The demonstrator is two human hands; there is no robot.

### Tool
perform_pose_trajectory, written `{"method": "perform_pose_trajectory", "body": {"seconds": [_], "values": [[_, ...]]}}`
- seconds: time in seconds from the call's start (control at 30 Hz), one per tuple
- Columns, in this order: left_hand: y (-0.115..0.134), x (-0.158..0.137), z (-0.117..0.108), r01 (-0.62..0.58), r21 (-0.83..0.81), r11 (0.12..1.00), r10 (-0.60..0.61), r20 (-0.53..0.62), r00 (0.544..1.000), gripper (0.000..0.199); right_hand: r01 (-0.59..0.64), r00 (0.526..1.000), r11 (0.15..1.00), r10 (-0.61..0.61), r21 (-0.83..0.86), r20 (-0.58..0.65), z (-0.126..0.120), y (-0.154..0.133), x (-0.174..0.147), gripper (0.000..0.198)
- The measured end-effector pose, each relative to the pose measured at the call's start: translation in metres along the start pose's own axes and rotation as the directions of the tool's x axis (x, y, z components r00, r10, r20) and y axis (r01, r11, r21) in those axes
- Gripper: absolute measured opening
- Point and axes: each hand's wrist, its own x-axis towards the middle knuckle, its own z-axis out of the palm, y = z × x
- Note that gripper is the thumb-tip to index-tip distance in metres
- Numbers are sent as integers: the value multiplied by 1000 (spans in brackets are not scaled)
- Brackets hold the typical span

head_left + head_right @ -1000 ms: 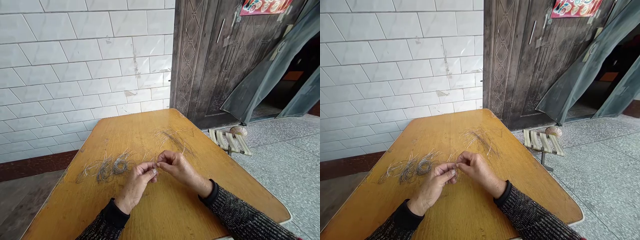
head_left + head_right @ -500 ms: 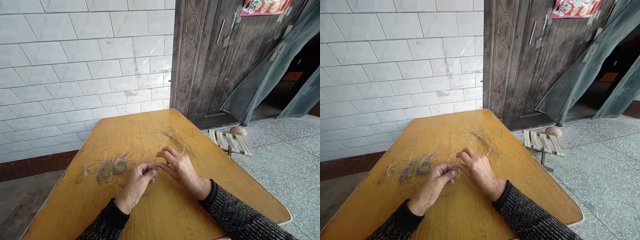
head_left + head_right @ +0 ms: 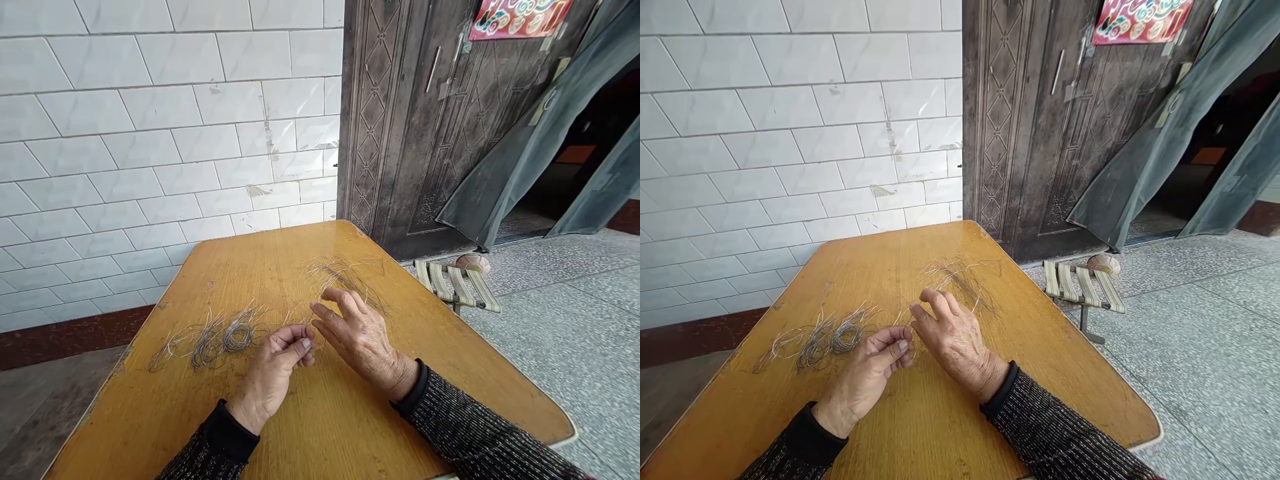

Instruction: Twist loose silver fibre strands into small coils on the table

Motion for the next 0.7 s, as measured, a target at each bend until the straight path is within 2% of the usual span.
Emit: {"method": "perform_pose_trajectory", "body": {"seconds": [0.17, 0.27, 0.47, 0.7], "values": [[-3, -1, 0, 23, -80, 997, -18, 64, 998, 17, -11, 1000, 1000, 11, 10, -4, 1, 1, 0, 20], [-2, -1, -1, 50, -92, 995, -40, 110, 993, 15, 31, 999, 999, -32, 28, 30, 0, 3, -2, 23], [4, -2, -3, 89, -55, 995, -78, 174, 982, 15, 101, 986, 977, -124, 189, 113, -2, 6, -3, 27], [8, 0, -4, 57, 75, 996, -66, 128, 990, 26, 170, 974, 963, -197, 211, 115, -5, 2, 1, 25]]}}
